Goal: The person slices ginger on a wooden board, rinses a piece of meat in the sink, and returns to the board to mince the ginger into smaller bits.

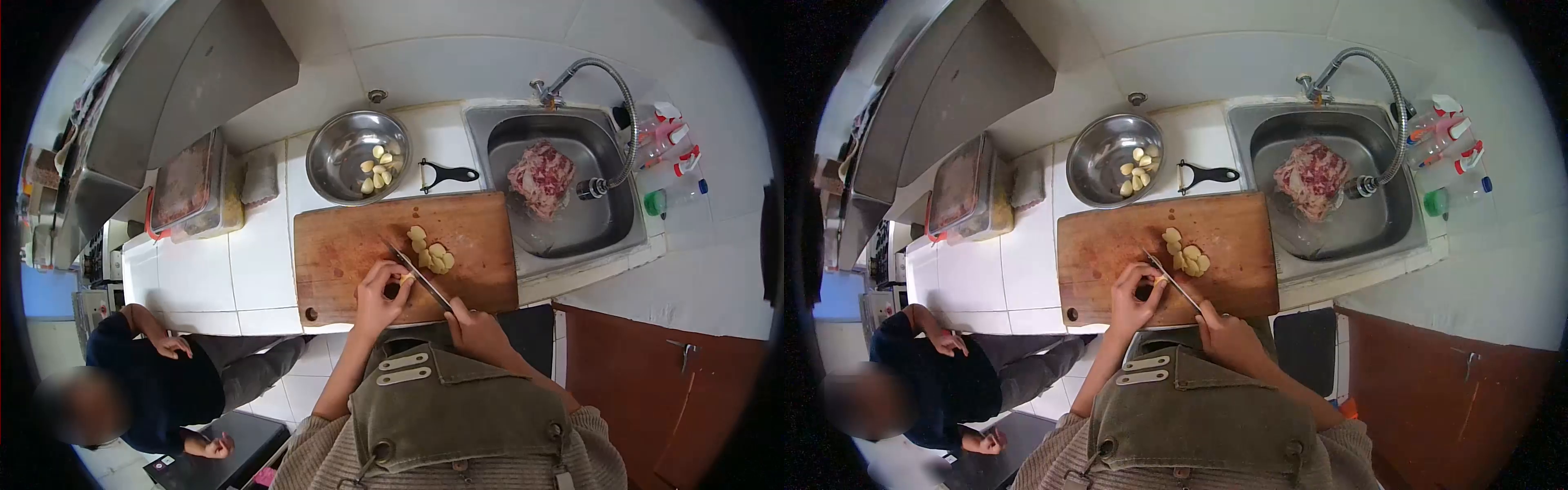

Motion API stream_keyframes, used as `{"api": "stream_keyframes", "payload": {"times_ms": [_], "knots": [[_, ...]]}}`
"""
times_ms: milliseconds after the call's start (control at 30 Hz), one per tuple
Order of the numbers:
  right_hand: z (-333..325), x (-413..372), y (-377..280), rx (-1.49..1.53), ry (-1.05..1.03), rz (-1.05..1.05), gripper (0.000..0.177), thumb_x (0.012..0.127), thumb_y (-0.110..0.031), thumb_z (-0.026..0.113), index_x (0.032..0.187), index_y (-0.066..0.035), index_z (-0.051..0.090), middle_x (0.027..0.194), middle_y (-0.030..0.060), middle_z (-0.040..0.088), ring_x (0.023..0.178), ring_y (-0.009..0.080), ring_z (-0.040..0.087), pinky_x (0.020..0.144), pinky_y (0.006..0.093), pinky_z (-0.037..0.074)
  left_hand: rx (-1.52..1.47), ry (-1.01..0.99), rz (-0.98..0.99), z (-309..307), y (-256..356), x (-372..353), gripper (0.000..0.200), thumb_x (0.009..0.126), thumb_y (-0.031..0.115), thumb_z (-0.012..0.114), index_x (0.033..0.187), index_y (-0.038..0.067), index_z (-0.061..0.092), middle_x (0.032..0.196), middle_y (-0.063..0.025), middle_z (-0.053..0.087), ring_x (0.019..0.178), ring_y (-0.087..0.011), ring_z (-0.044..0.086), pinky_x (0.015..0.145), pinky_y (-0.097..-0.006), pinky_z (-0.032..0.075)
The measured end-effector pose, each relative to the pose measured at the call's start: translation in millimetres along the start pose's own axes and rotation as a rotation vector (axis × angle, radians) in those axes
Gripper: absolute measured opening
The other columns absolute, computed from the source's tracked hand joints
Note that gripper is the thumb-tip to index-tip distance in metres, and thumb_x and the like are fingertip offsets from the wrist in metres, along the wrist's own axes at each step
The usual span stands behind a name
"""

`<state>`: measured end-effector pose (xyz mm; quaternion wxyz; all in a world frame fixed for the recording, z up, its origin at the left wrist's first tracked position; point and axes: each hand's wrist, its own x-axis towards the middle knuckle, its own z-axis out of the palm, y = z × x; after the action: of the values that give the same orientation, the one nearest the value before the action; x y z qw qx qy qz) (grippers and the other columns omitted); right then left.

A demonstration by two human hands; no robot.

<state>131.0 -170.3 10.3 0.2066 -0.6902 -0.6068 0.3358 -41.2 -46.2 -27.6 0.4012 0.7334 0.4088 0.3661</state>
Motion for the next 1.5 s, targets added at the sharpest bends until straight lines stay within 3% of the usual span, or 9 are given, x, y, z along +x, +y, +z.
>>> {"api": "stream_keyframes", "payload": {"times_ms": [367, 533, 867, 967, 1033, 1267, 1500], "knots": [[1.3, 5.9, -1.8, -0.075, -0.065, 0.045, 0.019, 0.097, -0.02, 0.051, 0.108, -0.005, 0.046, 0.064, 0.0236, 0.06, 0.06, 0.0447, 0.062, 0.051, 0.0537, 0.048, 0.007, 0.007, 0.022, -0.6, -1.6, -2.0, 0.014, 0.08, 0.001, 0.074, 0.092, -0.001, 0.067, 0.095, -0.0121, 0.066, 0.082, -0.02, 0.067, 0.073, -0.0285, 0.056], [9.3, 21.9, -8.0, -0.06, 0.038, -0.056, 0.022, 0.096, -0.018, 0.05, 0.115, -0.007, 0.049, 0.062, 0.0225, 0.061, 0.059, 0.0436, 0.064, 0.054, 0.0557, 0.051, -0.011, 0.008, 0.018, 0.2, -2.6, -2.6, 0.015, 0.08, 0.0, 0.074, 0.092, -0.002, 0.067, 0.095, -0.0122, 0.066, 0.082, -0.0202, 0.067, 0.073, -0.0289, 0.056], [24.7, 26.1, -3.3, -0.116, 0.08, -0.06, 0.018, 0.095, -0.018, 0.051, 0.11, -0.007, 0.049, 0.062, 0.0236, 0.06, 0.06, 0.0454, 0.063, 0.055, 0.0565, 0.051, -0.007, 0.008, -0.031, 0.1, -3.6, -2.5, 0.015, 0.08, 0.0, 0.073, 0.094, -0.002, 0.067, 0.095, -0.0124, 0.066, 0.082, -0.0191, 0.067, 0.072, -0.0276, 0.056], [24.5, 18.4, -0.8, -0.128, -0.092, 0.142, 0.014, 0.094, -0.016, 0.053, 0.102, -0.007, 0.046, 0.063, 0.0222, 0.059, 0.061, 0.0463, 0.062, 0.054, 0.0556, 0.049, 0.004, -0.009, -0.022, -0.4, -5.3, -2.1, 0.016, 0.08, -0.001, 0.073, 0.093, -0.002, 0.066, 0.096, -0.0123, 0.066, 0.082, -0.0191, 0.067, 0.072, -0.0276, 0.056], [33.5, 25.0, 1.2, -0.109, 0.066, -0.003, 0.017, 0.095, -0.018, 0.051, 0.107, -0.007, 0.046, 0.061, 0.0231, 0.059, 0.061, 0.0454, 0.063, 0.054, 0.0559, 0.05, 0.006, -0.014, -0.021, 0.0, -4.1, -2.2, 0.016, 0.079, 0.0, 0.073, 0.093, -0.002, 0.066, 0.096, -0.0123, 0.066, 0.082, -0.0191, 0.067, 0.072, -0.0276, 0.056], [19.7, 25.9, 7.7, 0.062, 0.158, -0.12, 0.015, 0.096, -0.017, 0.052, 0.105, -0.006, 0.046, 0.063, 0.0229, 0.059, 0.059, 0.0453, 0.061, 0.053, 0.0556, 0.049, -0.004, -0.01, -0.037, 0.2, -3.4, -1.4, 0.016, 0.079, 0.0, 0.074, 0.093, -0.002, 0.065, 0.095, -0.0125, 0.066, 0.083, -0.0191, 0.067, 0.074, -0.0273, 0.056], [-11.6, 3.3, -2.4, 0.011, -0.001, -0.021, 0.015, 0.098, -0.018, 0.05, 0.104, -0.005, 0.046, 0.063, 0.0218, 0.06, 0.06, 0.0444, 0.063, 0.053, 0.0538, 0.049, -0.033, 0.004, -0.019, -0.1, -2.1, -0.6, 0.014, 0.08, 0.001, 0.074, 0.091, -0.001, 0.066, 0.095, -0.012, 0.065, 0.082, -0.0187, 0.066, 0.074, -0.0273, 0.056]]}}
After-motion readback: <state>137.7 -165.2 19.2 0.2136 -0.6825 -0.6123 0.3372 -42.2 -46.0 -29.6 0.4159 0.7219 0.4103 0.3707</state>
